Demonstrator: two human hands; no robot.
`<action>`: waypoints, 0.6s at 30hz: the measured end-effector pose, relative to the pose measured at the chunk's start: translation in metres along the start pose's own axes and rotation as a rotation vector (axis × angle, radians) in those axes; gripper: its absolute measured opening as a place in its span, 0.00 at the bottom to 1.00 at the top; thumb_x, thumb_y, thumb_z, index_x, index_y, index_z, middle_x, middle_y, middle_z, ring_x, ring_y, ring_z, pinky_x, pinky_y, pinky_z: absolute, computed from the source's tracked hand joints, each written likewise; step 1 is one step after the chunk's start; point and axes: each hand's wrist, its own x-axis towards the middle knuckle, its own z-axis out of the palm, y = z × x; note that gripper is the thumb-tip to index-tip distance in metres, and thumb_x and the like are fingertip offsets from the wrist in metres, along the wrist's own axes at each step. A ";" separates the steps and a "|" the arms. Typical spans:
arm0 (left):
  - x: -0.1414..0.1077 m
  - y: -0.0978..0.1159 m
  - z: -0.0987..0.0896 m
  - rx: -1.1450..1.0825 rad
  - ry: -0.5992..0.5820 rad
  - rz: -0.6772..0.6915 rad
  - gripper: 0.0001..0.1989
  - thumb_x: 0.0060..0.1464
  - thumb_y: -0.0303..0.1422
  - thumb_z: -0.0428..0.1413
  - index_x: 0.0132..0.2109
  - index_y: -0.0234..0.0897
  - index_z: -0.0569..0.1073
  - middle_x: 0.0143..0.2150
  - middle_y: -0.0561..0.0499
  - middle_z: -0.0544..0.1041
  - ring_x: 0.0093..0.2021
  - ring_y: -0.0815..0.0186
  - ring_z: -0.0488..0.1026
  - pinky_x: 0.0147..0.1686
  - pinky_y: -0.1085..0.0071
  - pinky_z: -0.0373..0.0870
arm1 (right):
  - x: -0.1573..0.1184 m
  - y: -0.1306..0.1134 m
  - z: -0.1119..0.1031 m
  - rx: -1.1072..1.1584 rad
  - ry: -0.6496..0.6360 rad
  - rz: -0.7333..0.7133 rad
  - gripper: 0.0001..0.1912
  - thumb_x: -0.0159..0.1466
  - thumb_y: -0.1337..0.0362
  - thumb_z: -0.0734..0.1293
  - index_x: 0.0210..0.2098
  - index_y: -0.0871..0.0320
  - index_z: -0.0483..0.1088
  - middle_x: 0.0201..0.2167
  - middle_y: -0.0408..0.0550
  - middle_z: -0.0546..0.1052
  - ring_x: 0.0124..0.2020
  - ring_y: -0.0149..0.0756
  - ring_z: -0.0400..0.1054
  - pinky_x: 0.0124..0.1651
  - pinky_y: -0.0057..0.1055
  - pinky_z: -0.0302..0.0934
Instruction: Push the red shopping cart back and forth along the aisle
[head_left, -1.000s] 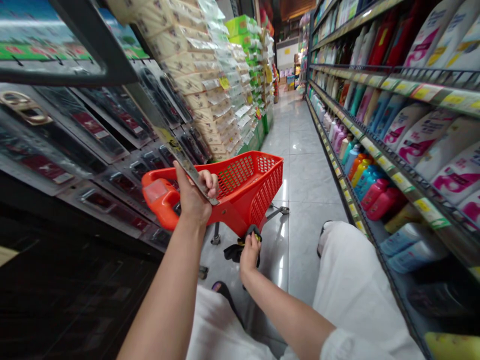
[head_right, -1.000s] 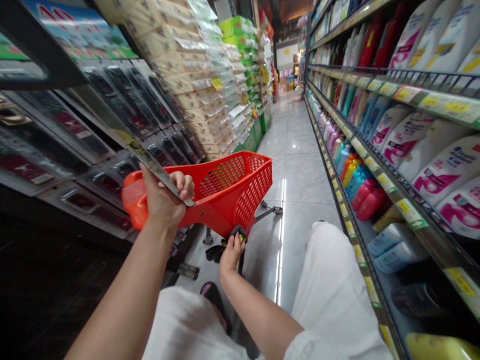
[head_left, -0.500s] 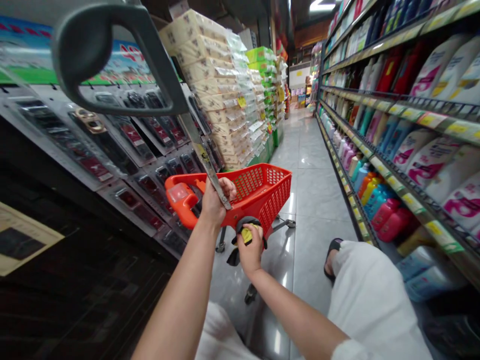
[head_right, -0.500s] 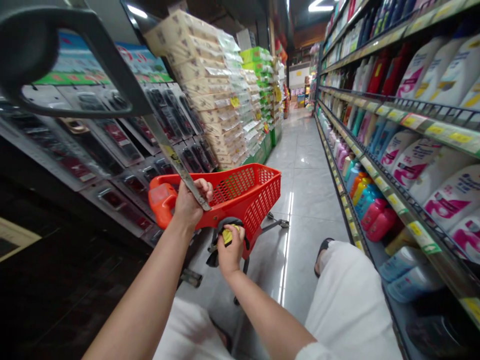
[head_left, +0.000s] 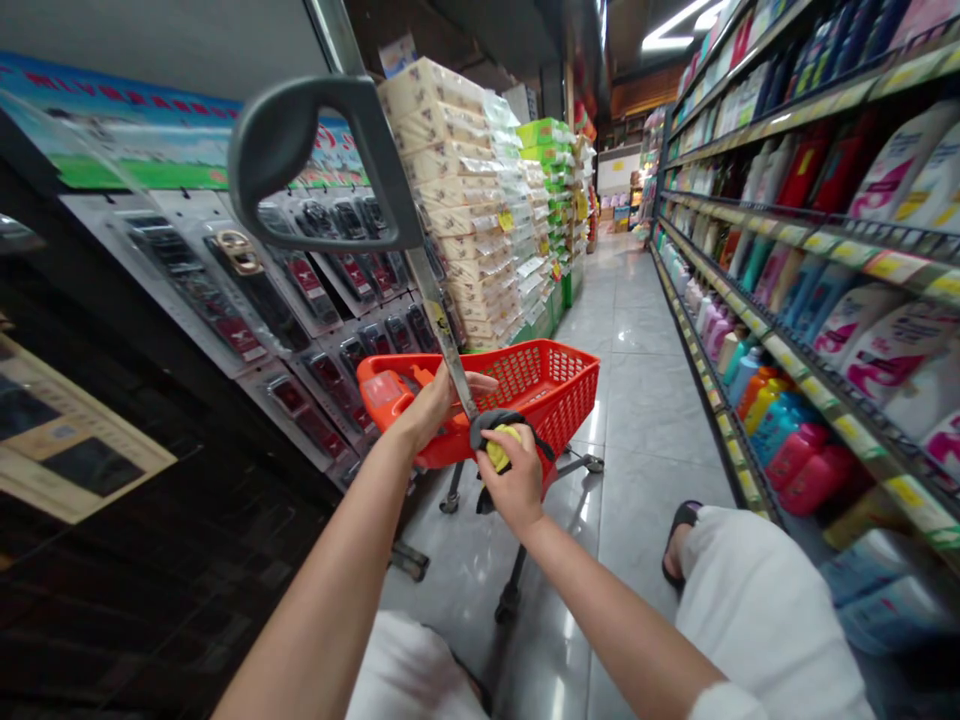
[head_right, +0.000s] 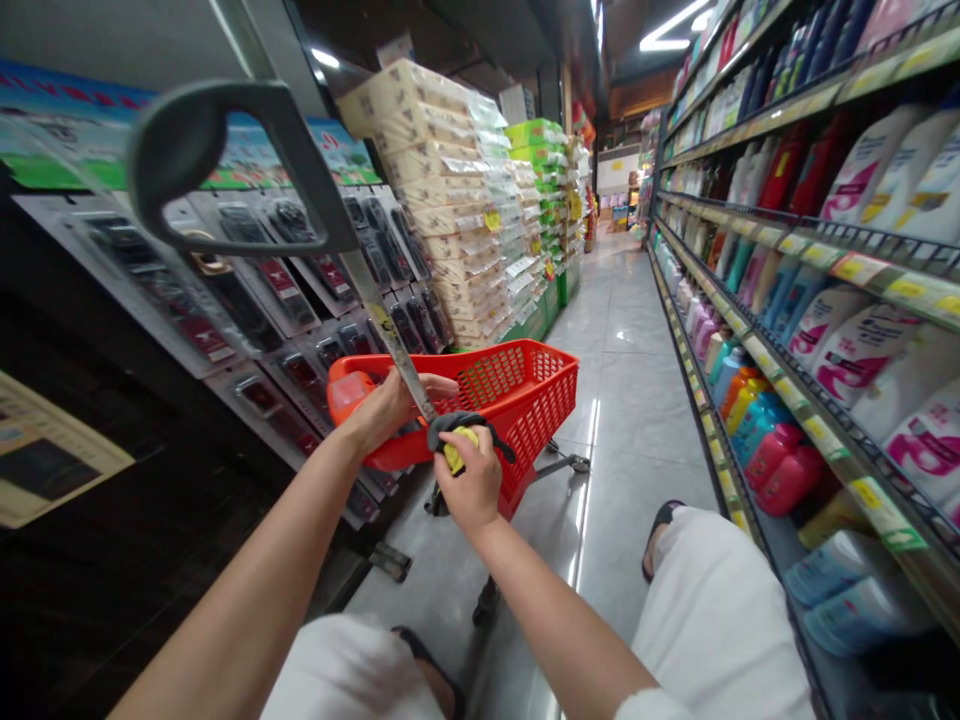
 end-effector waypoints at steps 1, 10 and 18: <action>0.000 0.000 -0.001 -0.019 -0.040 -0.018 0.36 0.57 0.59 0.41 0.37 0.33 0.79 0.40 0.36 0.81 0.43 0.51 0.76 0.37 0.62 0.71 | 0.001 -0.006 0.001 -0.008 -0.037 -0.056 0.13 0.60 0.63 0.68 0.45 0.50 0.76 0.45 0.49 0.70 0.45 0.36 0.69 0.49 0.32 0.65; -0.002 -0.003 -0.006 -0.127 -0.128 -0.067 0.35 0.63 0.52 0.37 0.41 0.30 0.80 0.44 0.35 0.80 0.42 0.53 0.75 0.37 0.62 0.71 | 0.035 0.027 -0.016 -0.183 0.005 0.084 0.14 0.63 0.63 0.64 0.47 0.51 0.76 0.45 0.49 0.69 0.46 0.37 0.68 0.50 0.33 0.64; 0.004 -0.012 -0.008 -0.107 -0.020 0.000 0.29 0.60 0.54 0.44 0.36 0.37 0.80 0.39 0.41 0.80 0.36 0.59 0.76 0.32 0.66 0.72 | 0.069 0.007 -0.034 -0.417 -0.360 -0.137 0.13 0.62 0.63 0.64 0.44 0.47 0.77 0.43 0.46 0.72 0.36 0.34 0.69 0.39 0.29 0.62</action>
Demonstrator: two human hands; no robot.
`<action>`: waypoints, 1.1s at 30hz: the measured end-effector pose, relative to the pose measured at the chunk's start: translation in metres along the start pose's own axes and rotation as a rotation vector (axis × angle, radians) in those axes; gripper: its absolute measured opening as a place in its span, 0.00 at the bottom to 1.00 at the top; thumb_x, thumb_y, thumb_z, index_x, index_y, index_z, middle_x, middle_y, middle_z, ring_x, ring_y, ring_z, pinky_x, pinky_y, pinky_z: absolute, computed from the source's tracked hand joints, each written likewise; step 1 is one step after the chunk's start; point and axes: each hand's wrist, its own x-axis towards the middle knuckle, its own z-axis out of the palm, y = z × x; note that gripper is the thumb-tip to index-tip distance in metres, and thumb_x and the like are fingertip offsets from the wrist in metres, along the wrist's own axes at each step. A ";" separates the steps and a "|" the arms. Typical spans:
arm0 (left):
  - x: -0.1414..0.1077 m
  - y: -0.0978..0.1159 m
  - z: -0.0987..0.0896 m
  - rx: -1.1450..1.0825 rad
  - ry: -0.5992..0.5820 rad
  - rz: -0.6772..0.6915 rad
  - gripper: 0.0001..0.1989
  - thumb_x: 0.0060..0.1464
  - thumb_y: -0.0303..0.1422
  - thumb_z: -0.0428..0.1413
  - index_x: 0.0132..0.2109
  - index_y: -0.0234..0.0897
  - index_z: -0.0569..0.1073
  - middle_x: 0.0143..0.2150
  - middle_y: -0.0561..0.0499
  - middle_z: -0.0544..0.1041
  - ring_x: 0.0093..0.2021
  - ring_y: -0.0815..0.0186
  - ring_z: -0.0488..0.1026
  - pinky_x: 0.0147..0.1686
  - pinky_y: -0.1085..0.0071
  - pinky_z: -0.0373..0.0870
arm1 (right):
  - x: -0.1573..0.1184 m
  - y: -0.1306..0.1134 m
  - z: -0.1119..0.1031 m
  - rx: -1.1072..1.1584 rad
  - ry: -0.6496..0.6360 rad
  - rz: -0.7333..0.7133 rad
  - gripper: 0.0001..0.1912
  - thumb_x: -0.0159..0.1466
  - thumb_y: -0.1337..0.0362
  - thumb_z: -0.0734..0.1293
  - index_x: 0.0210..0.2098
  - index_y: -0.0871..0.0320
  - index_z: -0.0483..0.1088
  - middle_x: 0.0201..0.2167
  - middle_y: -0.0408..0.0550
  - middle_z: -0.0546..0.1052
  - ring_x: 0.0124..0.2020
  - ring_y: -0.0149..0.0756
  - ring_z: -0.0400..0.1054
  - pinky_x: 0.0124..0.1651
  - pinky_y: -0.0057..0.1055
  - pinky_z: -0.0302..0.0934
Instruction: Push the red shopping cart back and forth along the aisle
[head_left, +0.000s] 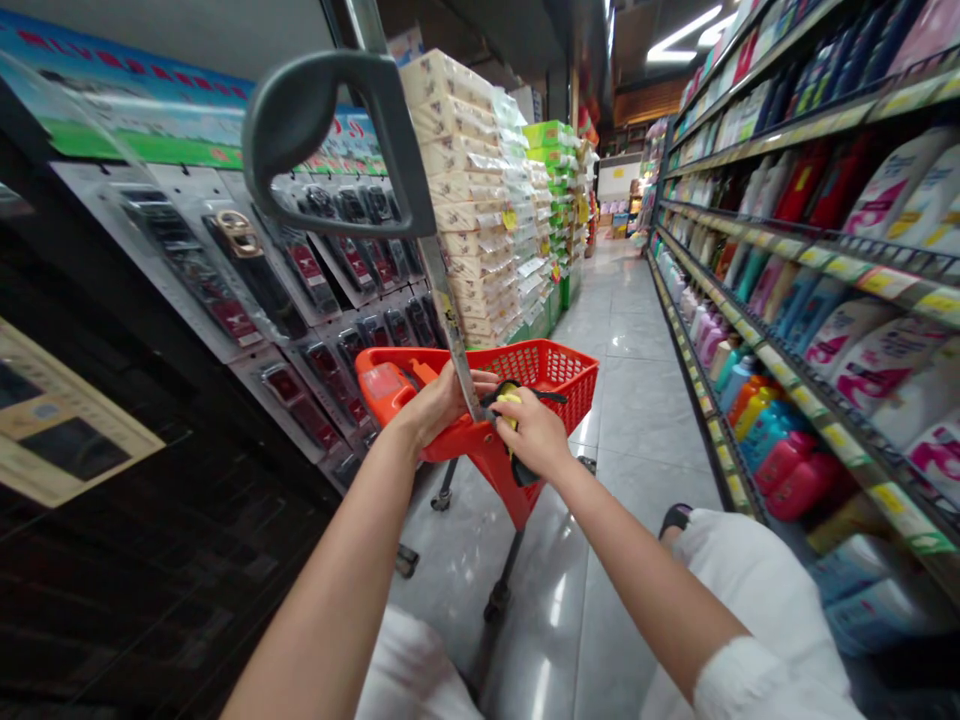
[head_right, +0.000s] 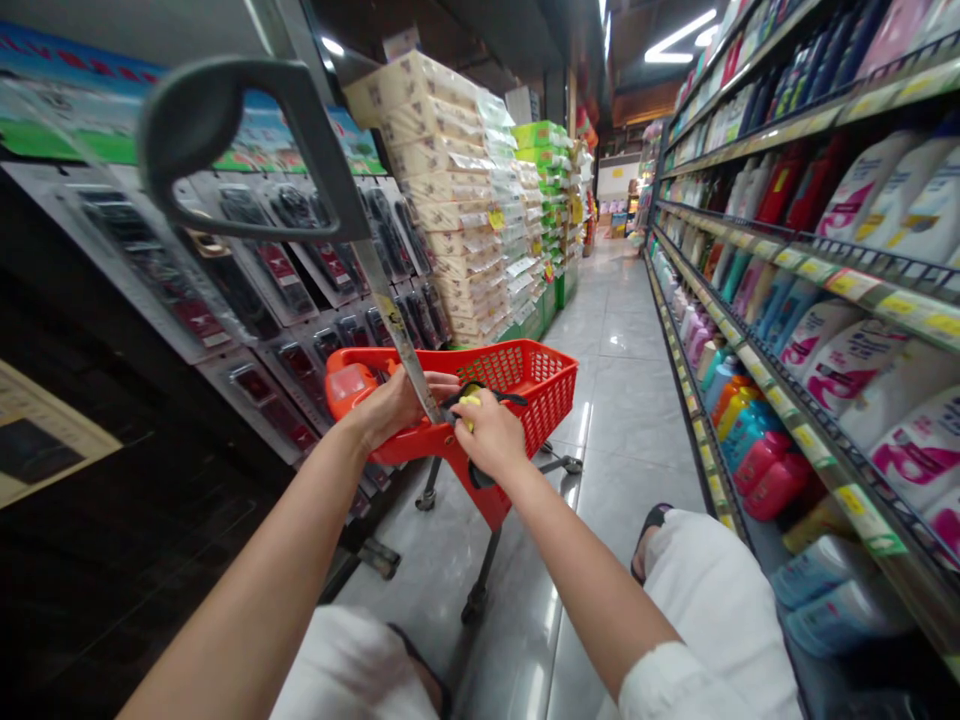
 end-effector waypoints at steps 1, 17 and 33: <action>0.000 0.000 0.001 0.002 0.015 0.008 0.29 0.60 0.54 0.44 0.36 0.37 0.80 0.39 0.41 0.80 0.36 0.60 0.76 0.32 0.68 0.72 | 0.002 0.000 -0.002 -0.037 0.003 0.043 0.13 0.61 0.64 0.64 0.42 0.47 0.78 0.41 0.46 0.72 0.34 0.34 0.69 0.37 0.29 0.61; -0.004 0.003 0.005 -0.034 0.165 0.048 0.23 0.61 0.46 0.47 0.38 0.32 0.78 0.36 0.40 0.81 0.34 0.63 0.77 0.33 0.71 0.69 | -0.052 -0.031 0.041 0.251 0.300 0.068 0.14 0.63 0.64 0.64 0.47 0.53 0.75 0.46 0.52 0.70 0.47 0.39 0.68 0.49 0.34 0.63; -0.007 0.004 0.004 -0.049 0.134 0.048 0.23 0.62 0.46 0.47 0.40 0.32 0.78 0.39 0.41 0.82 0.37 0.62 0.78 0.34 0.72 0.69 | -0.044 -0.051 0.021 0.052 0.063 -0.198 0.20 0.64 0.63 0.63 0.55 0.47 0.72 0.45 0.50 0.71 0.38 0.35 0.68 0.39 0.28 0.63</action>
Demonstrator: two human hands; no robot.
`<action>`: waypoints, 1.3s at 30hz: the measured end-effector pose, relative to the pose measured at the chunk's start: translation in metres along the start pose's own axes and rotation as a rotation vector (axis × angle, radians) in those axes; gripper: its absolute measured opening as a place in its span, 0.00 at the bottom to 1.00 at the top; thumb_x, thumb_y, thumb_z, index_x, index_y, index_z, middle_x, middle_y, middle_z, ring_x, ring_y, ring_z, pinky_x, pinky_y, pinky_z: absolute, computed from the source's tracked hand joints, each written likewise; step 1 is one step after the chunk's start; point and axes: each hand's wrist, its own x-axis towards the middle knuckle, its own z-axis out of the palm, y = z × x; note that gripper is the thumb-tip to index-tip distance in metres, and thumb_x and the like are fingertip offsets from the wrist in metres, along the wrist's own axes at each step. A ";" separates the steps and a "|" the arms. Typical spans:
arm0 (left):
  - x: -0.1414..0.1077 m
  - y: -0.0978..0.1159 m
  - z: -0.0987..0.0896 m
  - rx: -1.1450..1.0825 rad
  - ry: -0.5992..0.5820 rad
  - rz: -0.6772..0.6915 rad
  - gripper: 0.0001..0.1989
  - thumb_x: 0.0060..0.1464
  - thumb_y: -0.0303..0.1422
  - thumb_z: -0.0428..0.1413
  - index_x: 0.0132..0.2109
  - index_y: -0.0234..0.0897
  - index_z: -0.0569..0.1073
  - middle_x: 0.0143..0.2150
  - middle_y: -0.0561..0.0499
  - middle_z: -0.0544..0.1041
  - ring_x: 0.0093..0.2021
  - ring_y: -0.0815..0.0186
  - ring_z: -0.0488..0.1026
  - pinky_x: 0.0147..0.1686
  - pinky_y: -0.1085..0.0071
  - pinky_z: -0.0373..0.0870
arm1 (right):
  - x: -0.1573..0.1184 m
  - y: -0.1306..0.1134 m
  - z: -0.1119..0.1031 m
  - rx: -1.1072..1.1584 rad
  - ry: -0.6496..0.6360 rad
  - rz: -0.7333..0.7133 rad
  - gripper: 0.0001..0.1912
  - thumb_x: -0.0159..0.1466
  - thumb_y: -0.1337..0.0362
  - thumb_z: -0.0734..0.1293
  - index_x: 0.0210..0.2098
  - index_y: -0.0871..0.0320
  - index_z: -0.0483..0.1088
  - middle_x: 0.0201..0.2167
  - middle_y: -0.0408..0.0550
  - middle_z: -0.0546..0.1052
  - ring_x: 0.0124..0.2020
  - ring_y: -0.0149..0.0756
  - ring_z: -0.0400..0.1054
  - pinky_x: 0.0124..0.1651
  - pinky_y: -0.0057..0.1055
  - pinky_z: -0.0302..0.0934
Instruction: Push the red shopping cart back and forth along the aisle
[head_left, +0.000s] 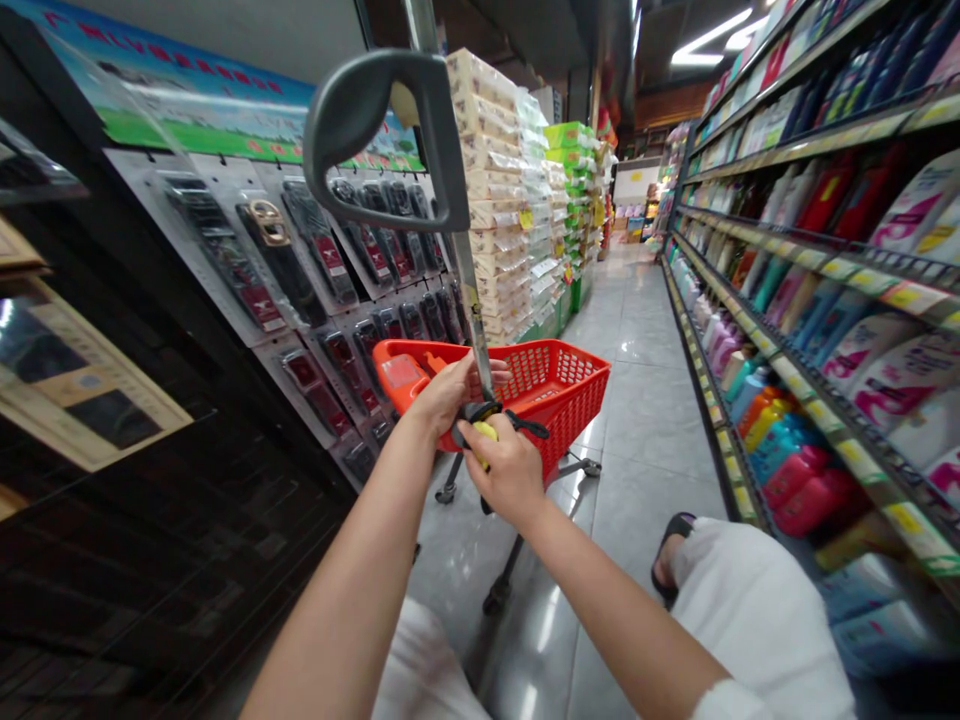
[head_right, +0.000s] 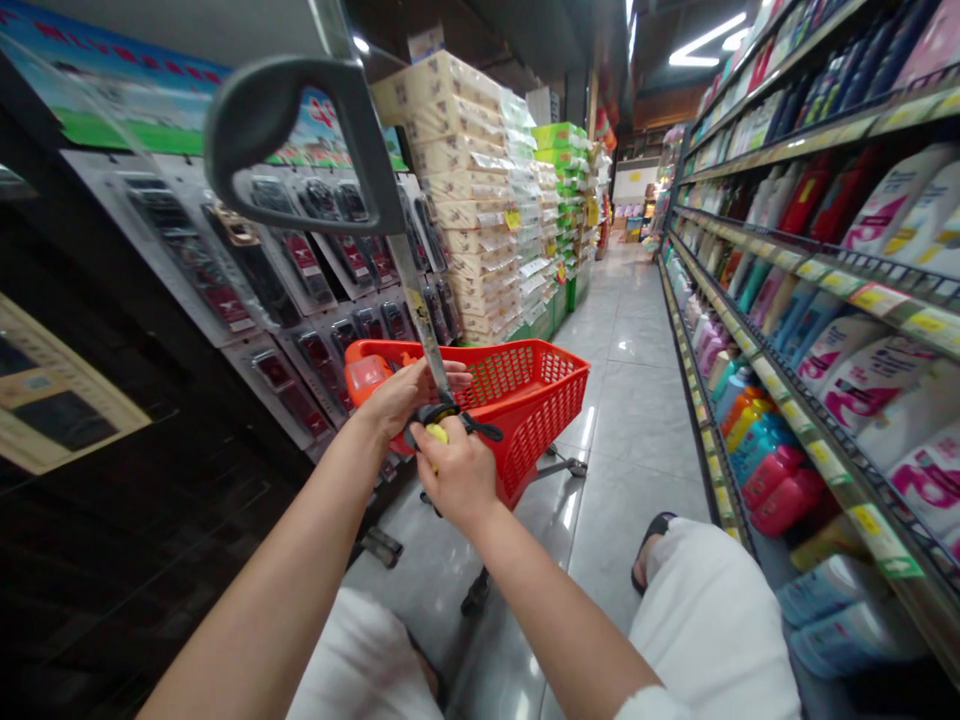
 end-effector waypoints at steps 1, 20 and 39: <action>0.000 0.000 -0.001 -0.010 -0.001 -0.012 0.23 0.63 0.45 0.46 0.40 0.32 0.78 0.40 0.40 0.82 0.38 0.62 0.78 0.35 0.71 0.69 | -0.006 0.009 0.004 0.035 -0.009 -0.051 0.19 0.64 0.63 0.63 0.54 0.46 0.73 0.45 0.49 0.71 0.39 0.35 0.68 0.41 0.28 0.63; 0.001 0.003 -0.001 -0.011 -0.161 -0.101 0.26 0.65 0.45 0.42 0.42 0.28 0.76 0.35 0.38 0.81 0.35 0.60 0.79 0.34 0.68 0.74 | -0.045 0.086 0.037 -0.213 -0.095 -0.166 0.12 0.65 0.61 0.64 0.44 0.42 0.79 0.37 0.48 0.71 0.31 0.31 0.63 0.33 0.26 0.55; 0.001 0.001 0.005 0.033 -0.056 0.042 0.22 0.61 0.45 0.49 0.39 0.29 0.78 0.40 0.38 0.81 0.41 0.58 0.79 0.37 0.67 0.74 | 0.016 0.061 -0.002 0.147 0.069 0.466 0.19 0.63 0.62 0.61 0.52 0.49 0.73 0.44 0.47 0.70 0.45 0.36 0.68 0.49 0.30 0.62</action>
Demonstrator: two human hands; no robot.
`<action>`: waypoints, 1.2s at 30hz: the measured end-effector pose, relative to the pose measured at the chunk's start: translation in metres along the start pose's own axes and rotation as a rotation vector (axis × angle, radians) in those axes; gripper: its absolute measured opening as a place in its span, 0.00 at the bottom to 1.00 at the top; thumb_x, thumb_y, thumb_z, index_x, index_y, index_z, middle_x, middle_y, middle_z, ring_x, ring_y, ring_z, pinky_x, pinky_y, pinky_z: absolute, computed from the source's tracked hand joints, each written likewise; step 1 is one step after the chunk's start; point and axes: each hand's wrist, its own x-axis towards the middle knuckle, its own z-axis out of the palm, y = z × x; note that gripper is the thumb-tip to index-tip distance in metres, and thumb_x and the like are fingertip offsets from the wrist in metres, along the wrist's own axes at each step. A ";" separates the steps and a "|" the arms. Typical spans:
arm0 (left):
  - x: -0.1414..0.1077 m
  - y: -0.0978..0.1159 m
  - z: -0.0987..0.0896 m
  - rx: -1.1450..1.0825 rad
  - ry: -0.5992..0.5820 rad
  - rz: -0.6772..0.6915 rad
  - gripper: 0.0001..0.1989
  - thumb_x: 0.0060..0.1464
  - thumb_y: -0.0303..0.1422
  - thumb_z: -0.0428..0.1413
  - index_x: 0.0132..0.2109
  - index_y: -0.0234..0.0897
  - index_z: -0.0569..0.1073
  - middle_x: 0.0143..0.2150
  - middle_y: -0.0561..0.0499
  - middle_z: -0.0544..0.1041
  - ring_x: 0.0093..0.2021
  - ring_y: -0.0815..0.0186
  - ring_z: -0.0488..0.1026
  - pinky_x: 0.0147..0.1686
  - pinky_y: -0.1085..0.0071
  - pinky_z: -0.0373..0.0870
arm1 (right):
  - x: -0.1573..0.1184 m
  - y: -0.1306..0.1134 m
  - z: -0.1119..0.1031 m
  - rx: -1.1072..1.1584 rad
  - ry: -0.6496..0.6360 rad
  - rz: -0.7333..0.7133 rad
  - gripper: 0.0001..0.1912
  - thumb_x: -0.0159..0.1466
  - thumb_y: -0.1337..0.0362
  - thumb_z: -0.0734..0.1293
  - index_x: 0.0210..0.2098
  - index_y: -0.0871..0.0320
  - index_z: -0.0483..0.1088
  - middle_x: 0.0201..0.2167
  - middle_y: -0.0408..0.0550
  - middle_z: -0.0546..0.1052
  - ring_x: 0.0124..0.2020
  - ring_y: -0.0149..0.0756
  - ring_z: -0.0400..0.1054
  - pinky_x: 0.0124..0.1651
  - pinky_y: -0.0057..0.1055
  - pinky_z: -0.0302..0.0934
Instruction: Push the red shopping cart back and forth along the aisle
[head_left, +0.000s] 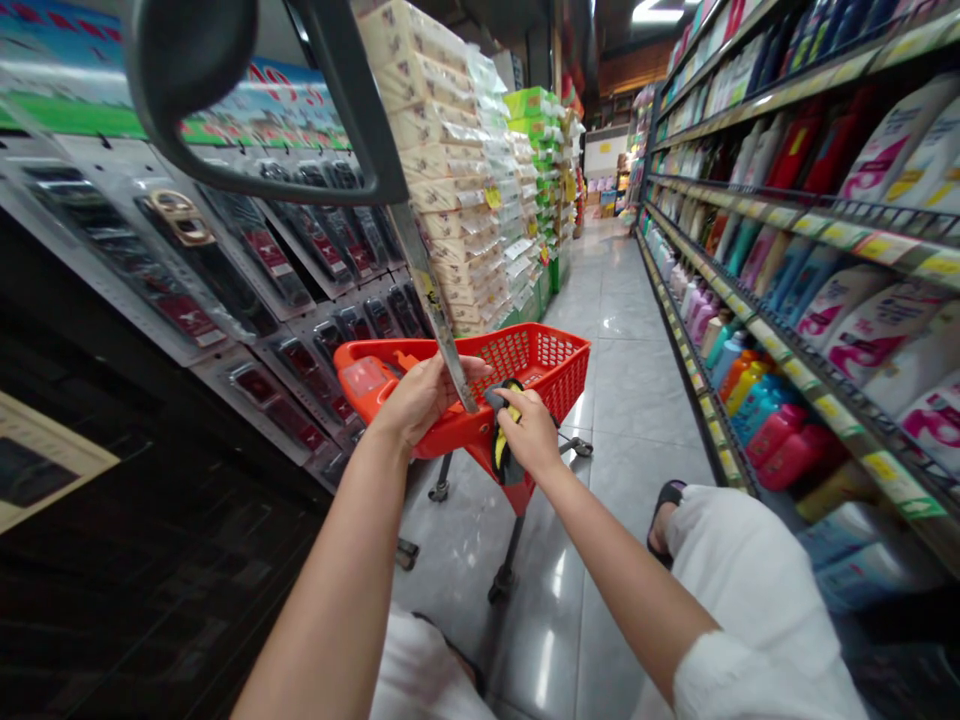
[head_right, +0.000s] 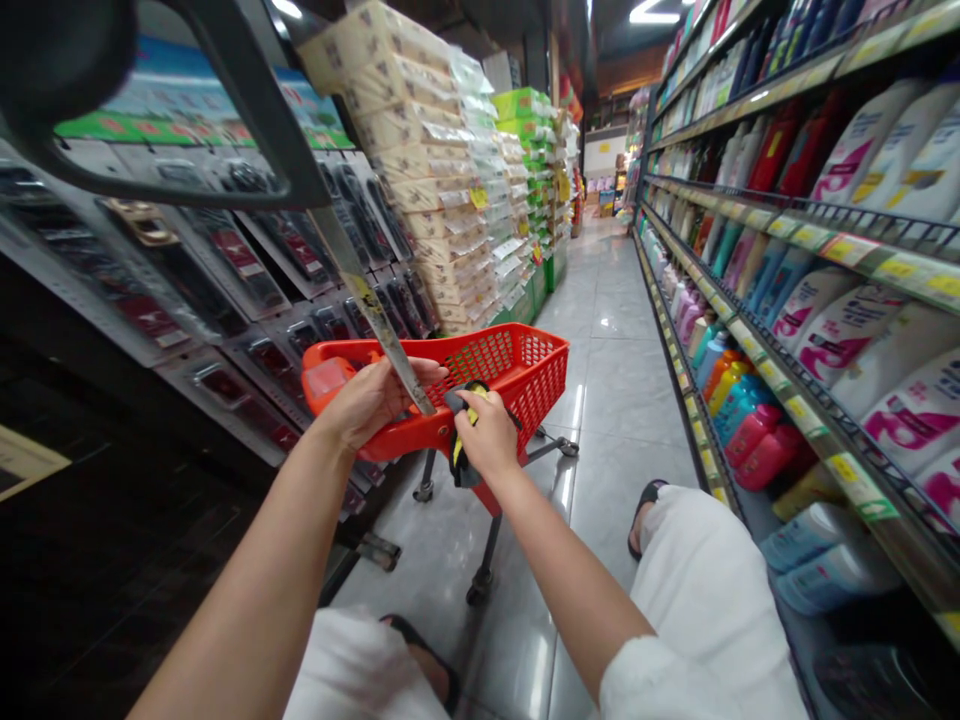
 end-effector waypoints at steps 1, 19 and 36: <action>0.000 0.000 0.000 0.000 0.000 0.007 0.22 0.61 0.45 0.50 0.39 0.29 0.78 0.40 0.38 0.81 0.42 0.57 0.79 0.37 0.67 0.74 | 0.005 -0.004 -0.004 -0.041 -0.068 -0.002 0.19 0.62 0.63 0.61 0.52 0.47 0.73 0.43 0.46 0.71 0.44 0.35 0.69 0.49 0.29 0.62; -0.003 0.002 -0.005 0.002 0.030 0.031 0.20 0.60 0.44 0.52 0.38 0.30 0.78 0.39 0.38 0.82 0.41 0.58 0.79 0.37 0.69 0.74 | 0.014 -0.017 -0.027 -0.358 -0.274 0.054 0.19 0.66 0.60 0.60 0.54 0.40 0.71 0.46 0.44 0.73 0.42 0.36 0.70 0.43 0.29 0.61; -0.010 0.008 -0.009 -0.039 -0.217 0.110 0.28 0.50 0.55 0.57 0.40 0.32 0.77 0.31 0.45 0.79 0.34 0.63 0.77 0.36 0.70 0.75 | 0.027 0.038 -0.019 -0.385 -0.180 0.024 0.20 0.66 0.61 0.59 0.55 0.40 0.69 0.47 0.44 0.72 0.41 0.35 0.71 0.41 0.28 0.62</action>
